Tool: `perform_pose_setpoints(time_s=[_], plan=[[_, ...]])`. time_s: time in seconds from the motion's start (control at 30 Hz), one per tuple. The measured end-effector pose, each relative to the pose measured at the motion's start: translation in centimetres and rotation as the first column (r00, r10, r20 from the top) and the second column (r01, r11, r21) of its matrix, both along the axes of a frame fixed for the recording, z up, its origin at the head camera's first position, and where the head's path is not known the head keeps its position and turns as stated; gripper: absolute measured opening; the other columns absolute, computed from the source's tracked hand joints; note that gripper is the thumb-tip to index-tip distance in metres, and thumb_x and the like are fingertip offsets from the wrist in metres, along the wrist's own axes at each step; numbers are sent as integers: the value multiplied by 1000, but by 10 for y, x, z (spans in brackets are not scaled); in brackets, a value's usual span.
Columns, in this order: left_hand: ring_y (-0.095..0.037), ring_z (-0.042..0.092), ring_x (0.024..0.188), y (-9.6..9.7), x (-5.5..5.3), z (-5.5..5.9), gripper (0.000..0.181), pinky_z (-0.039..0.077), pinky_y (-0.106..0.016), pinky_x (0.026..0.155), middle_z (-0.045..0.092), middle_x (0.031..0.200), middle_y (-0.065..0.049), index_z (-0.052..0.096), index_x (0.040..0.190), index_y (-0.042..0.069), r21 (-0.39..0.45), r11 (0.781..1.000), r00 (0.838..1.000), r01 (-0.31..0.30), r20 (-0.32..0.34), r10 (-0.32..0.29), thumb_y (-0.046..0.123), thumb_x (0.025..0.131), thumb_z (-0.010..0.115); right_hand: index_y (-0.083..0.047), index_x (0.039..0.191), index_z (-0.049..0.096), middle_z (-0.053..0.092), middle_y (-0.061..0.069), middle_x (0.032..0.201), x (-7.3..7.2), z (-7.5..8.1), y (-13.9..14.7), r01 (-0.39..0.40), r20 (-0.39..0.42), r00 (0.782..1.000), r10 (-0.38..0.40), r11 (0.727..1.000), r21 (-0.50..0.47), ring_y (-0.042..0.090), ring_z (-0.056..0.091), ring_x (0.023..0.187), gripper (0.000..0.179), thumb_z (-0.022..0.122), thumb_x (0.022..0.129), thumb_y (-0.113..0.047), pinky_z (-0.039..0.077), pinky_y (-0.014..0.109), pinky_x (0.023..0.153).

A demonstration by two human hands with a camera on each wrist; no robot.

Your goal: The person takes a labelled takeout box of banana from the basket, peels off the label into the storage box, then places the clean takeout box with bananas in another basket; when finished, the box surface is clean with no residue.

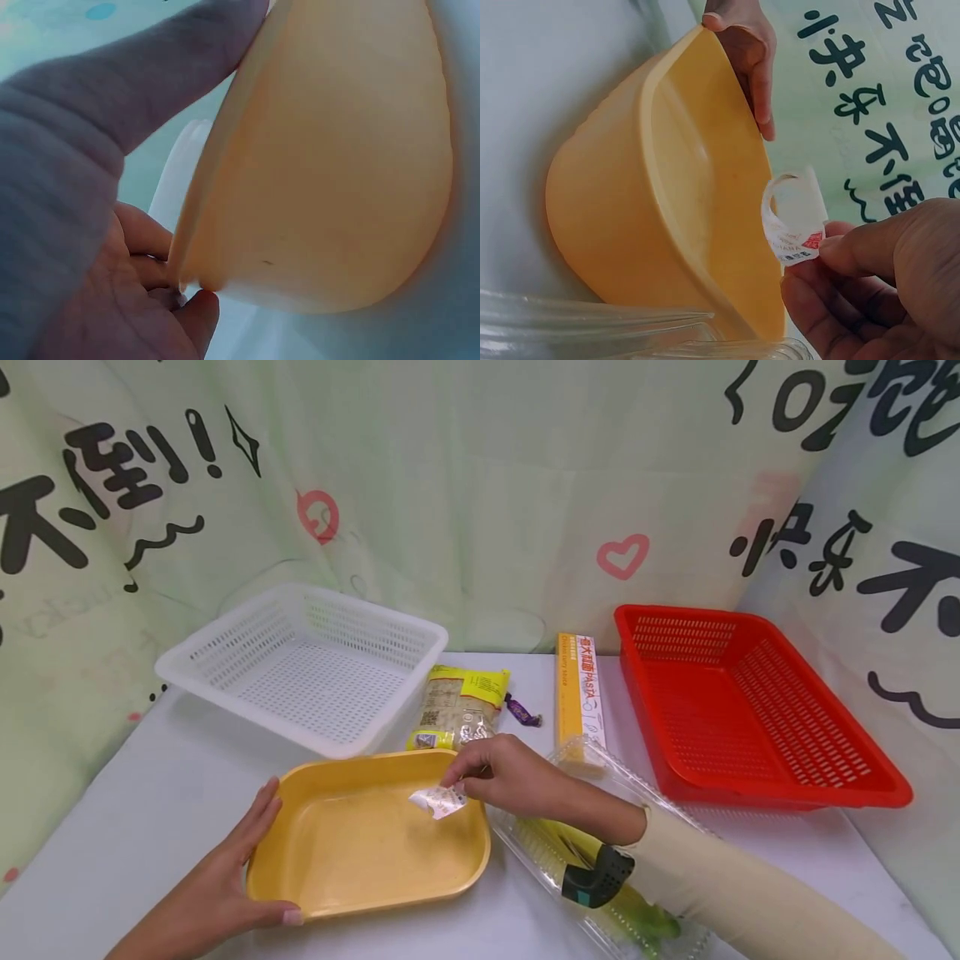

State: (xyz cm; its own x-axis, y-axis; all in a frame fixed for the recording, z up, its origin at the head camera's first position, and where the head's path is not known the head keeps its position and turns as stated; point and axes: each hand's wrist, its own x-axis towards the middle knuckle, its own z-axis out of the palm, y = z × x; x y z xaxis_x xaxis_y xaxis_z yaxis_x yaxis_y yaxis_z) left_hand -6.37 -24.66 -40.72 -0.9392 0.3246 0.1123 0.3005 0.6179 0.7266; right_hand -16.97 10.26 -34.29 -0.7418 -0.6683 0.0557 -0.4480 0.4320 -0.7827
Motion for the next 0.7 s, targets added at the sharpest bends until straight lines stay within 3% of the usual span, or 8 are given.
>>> perform_pose_setpoints(time_s=[0.2,0.43,0.7], plan=[[15,-2,135,3,0,0,125,9,2,98,-3,162,-1,10,155,2,-5,1000,1000,4,-12,-4,30,65,91,-6,94,76,68,-5,91,0,-1,-1,0,10,1000,0,1000,-1,10,59,78,19,63,88,7,54,24,68],[17,-3,134,2,1,-1,126,9,3,97,-3,163,-7,8,156,4,-8,1000,1000,0,3,0,31,65,91,-5,96,74,68,-3,89,1,0,-2,9,53,999,-8,1000,-7,12,61,78,15,66,88,5,55,24,69],[15,-2,135,2,1,-1,127,9,2,98,-3,163,-1,8,156,5,-9,1000,1000,7,-28,-8,30,64,92,-6,100,74,66,1,90,0,0,-2,0,54,999,0,1000,0,13,60,80,16,69,88,2,55,24,72]])
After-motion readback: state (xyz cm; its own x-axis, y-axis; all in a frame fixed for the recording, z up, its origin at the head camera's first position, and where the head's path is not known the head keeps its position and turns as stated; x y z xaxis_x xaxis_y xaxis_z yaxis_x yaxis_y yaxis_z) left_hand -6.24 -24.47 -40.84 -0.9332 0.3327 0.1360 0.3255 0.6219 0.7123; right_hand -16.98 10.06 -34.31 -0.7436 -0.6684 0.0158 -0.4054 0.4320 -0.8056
